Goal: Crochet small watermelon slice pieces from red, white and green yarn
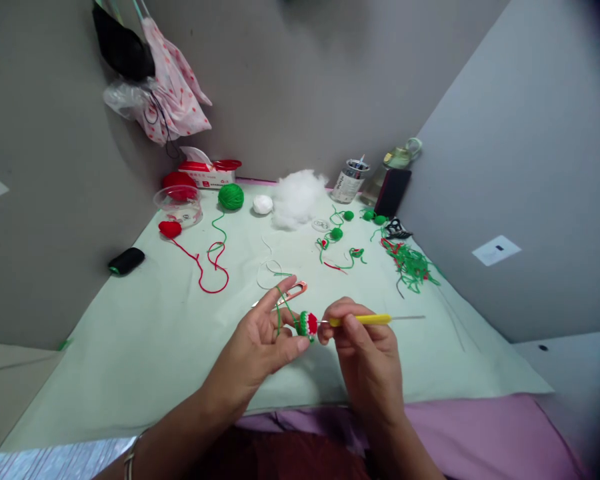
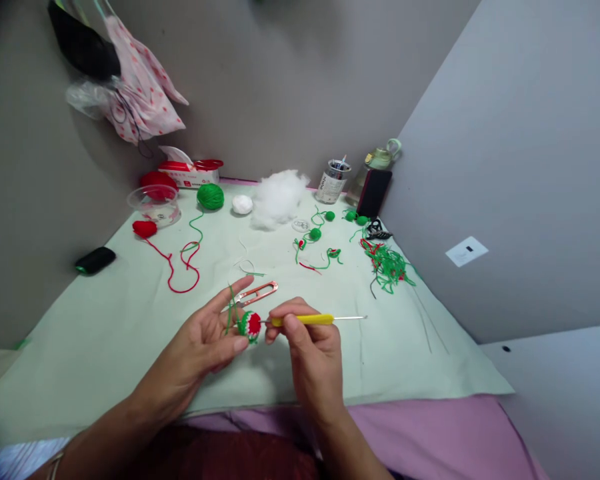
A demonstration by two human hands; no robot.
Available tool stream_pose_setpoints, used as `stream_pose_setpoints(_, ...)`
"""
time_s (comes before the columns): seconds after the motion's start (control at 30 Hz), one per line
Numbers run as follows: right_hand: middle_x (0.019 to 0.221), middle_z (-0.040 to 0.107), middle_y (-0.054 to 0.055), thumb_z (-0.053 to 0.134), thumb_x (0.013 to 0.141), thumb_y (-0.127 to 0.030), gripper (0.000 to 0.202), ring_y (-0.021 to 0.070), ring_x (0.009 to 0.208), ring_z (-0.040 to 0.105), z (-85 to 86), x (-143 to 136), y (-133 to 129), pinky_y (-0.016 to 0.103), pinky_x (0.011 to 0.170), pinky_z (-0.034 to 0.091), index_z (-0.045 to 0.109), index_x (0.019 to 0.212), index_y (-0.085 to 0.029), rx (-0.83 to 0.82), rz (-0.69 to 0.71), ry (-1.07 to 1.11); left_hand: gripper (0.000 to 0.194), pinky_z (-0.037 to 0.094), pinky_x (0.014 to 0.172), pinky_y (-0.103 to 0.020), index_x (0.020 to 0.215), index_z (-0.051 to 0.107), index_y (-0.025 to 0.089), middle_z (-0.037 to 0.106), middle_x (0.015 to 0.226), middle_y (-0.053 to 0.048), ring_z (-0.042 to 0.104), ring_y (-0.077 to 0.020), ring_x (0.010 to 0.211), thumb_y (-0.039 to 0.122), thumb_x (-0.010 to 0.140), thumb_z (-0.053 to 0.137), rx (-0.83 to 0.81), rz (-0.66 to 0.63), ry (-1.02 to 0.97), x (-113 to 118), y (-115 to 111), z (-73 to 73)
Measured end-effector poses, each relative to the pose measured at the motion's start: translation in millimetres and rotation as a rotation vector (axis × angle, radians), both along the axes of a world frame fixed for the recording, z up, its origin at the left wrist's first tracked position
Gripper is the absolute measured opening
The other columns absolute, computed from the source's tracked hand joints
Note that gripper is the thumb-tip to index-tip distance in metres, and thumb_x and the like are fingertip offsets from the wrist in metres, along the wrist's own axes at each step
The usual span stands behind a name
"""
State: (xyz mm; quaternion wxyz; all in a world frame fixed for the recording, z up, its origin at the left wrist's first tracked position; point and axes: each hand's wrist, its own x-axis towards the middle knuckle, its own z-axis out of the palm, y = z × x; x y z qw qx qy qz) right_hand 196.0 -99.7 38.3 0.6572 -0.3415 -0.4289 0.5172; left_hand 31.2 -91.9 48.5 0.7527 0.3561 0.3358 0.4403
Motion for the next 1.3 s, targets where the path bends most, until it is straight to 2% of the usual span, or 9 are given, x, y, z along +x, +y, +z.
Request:
stream_pose_setpoints(0.2, 0.078, 0.062, 0.002, 0.070, 0.095, -0.031, 0.020, 0.0109, 0.063, 0.060, 11.0, 13, 3, 0.026, 0.061, 0.048, 0.079, 0.081, -0.019, -0.015, -0.040, -0.010, 0.070, 0.022, 0.046, -0.020, 0.145, 0.063, 0.027, 0.054, 0.086, 0.002, 0.027, -0.0047, 0.054, 0.023, 0.078, 0.083, -0.059, -0.107, -0.067, -7, 1, 1.1)
stream_pose_setpoints(0.33, 0.073, 0.056, 0.000, 0.072, 0.093, -0.032, 0.022, 0.0101, 0.059, 0.054, 15.6, 18, 3, 0.024, 0.054, 0.044, 0.075, 0.077, -0.018, -0.092, 0.023, 0.056, 0.033, 0.020, 0.046, -0.021, 0.112, 0.080, 0.021, 0.049, 0.077, 0.004, 0.023, -0.0013, 0.049, 0.024, 0.079, 0.079, -0.080, -0.171, -0.106, -8, 0, 1.6)
stream_pose_setpoints(0.47, 0.071, 0.057, 0.000, 0.072, 0.094, -0.037, 0.021, 0.0113, 0.059, 0.055, 10.5, 12, -1, 0.025, 0.054, 0.045, 0.078, 0.082, -0.020, -0.080, 0.128, 0.070, 0.011, 0.019, 0.046, -0.022, 0.089, 0.077, 0.017, 0.055, 0.074, 0.004, 0.023, -0.0001, 0.046, 0.024, 0.081, 0.078, -0.064, -0.148, -0.093, 0, -1, 1.9)
stream_pose_setpoints(0.63, 0.089, 0.070, 0.003, 0.066, 0.101, -0.030, 0.016, 0.0144, 0.075, 0.063, -0.8, 5, -7, 0.029, 0.067, 0.051, 0.082, 0.100, -0.027, 0.154, 0.007, -0.167, 0.019, 0.023, 0.048, -0.023, 0.093, 0.070, 0.019, 0.063, 0.083, 0.002, 0.029, -0.0018, 0.047, 0.030, 0.083, 0.080, -0.053, -0.088, -0.035, 5, -5, 0.9)
stream_pose_setpoints(0.8, 0.091, 0.070, 0.003, 0.063, 0.103, -0.028, 0.018, 0.0138, 0.075, 0.062, -3.5, 7, -5, 0.030, 0.069, 0.051, 0.081, 0.103, -0.029, 0.171, -0.022, -0.200, 0.029, 0.031, 0.054, -0.024, 0.108, 0.073, 0.022, 0.063, 0.084, 0.001, 0.038, -0.0052, 0.054, 0.042, 0.088, 0.078, 0.059, -0.112, 0.021, 0, -7, 2.3)
stream_pose_setpoints(0.93, 0.089, 0.070, 0.003, 0.063, 0.103, -0.028, 0.019, 0.0150, 0.077, 0.062, -3.3, 7, -5, 0.030, 0.067, 0.050, 0.081, 0.102, -0.029, 0.201, -0.026, -0.234, 0.025, 0.027, 0.051, -0.024, 0.096, 0.072, 0.019, 0.063, 0.077, 0.003, 0.034, -0.0036, 0.049, 0.041, 0.088, 0.079, 0.046, -0.051, 0.026, 2, -3, 2.2)
stream_pose_setpoints(1.03, 0.086, 0.072, 0.004, 0.065, 0.100, -0.024, 0.018, 0.0186, 0.080, 0.065, -2.5, 6, -6, 0.033, 0.068, 0.052, 0.082, 0.102, -0.031, 0.293, -0.144, -0.376, 0.024, 0.024, 0.049, -0.023, 0.088, 0.070, 0.018, 0.062, 0.073, 0.004, 0.034, -0.0033, 0.048, 0.038, 0.084, 0.084, 0.018, -0.056, 0.018, 6, -3, -2.1)
stream_pose_setpoints(1.2, 0.089, 0.075, 0.006, 0.066, 0.097, -0.016, 0.026, 0.0215, 0.080, 0.068, -0.1, -1, -4, 0.035, 0.062, 0.052, 0.083, 0.105, -0.034, 0.405, -0.396, -0.540, 0.026, 0.026, 0.050, -0.024, 0.079, 0.066, 0.017, 0.061, 0.067, 0.005, 0.030, -0.0032, 0.045, 0.038, 0.088, 0.079, -0.011, -0.116, -0.036, 13, -8, -7.7)
stream_pose_setpoints(1.3, 0.085, 0.074, 0.005, 0.068, 0.096, -0.017, 0.023, 0.0200, 0.077, 0.067, 0.9, -4, -1, 0.033, 0.059, 0.050, 0.083, 0.102, -0.034, 0.385, -0.379, -0.518, 0.029, 0.028, 0.052, -0.025, 0.077, 0.064, 0.017, 0.059, 0.065, 0.005, 0.031, -0.0043, 0.046, 0.040, 0.088, 0.078, -0.002, -0.103, -0.016, 15, -7, -6.0)
